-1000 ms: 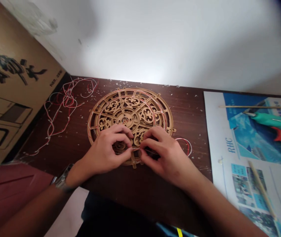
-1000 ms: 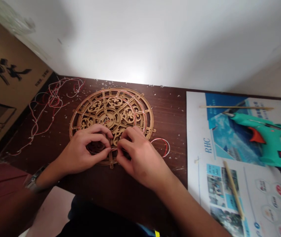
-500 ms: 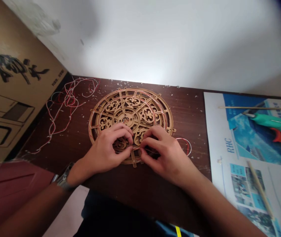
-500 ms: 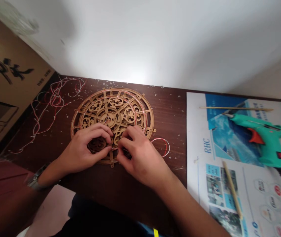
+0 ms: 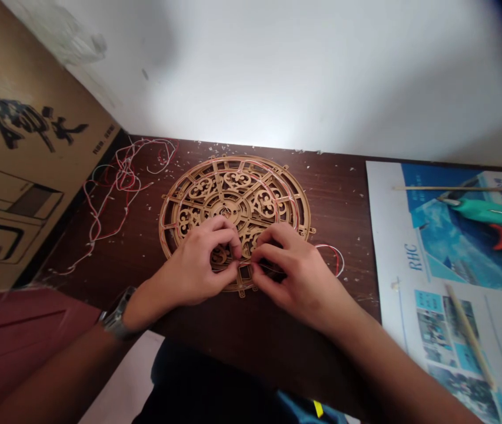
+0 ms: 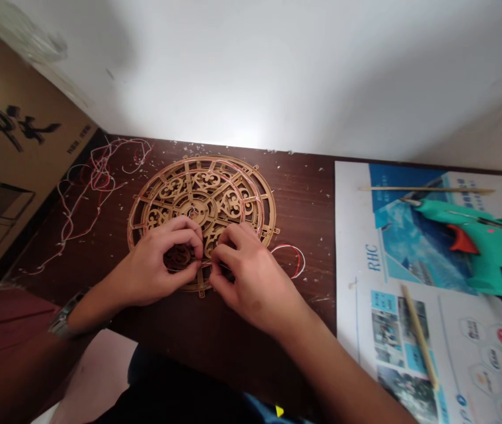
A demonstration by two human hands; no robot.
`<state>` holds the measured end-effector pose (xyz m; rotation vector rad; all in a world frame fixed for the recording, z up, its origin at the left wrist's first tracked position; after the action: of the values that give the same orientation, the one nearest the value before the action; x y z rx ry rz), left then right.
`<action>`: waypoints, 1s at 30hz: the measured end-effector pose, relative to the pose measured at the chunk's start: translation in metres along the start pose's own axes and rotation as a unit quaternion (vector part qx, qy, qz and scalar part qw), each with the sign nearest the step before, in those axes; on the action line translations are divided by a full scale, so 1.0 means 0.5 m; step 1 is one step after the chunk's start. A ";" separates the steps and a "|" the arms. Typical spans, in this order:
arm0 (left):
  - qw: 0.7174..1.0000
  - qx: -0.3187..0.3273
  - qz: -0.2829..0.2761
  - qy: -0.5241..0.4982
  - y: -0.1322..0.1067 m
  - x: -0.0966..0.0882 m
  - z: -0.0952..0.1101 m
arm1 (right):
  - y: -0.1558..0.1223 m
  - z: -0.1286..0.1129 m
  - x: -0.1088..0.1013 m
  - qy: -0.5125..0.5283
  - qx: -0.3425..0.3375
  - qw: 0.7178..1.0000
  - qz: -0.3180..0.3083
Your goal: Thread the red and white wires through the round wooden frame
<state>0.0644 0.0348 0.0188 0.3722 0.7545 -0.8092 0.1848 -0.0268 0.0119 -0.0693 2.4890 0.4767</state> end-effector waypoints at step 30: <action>0.972 0.204 0.013 0.112 -0.041 -0.009 0.047 | 0.004 -0.001 -0.002 -0.002 0.019 1.000 -0.001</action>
<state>0.0575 0.0104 0.0378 0.8521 0.7896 -0.9073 0.1850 -0.0250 0.0133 -0.0564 2.4933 0.4291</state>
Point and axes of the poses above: each hand's wrist, its own y-axis towards the middle knuckle, its own x-axis out of the palm, z = x × y, the point moved 10 cm from there along y, towards the middle knuckle, and after that the axes turned 3 degrees about x, right-handed, at the moved point
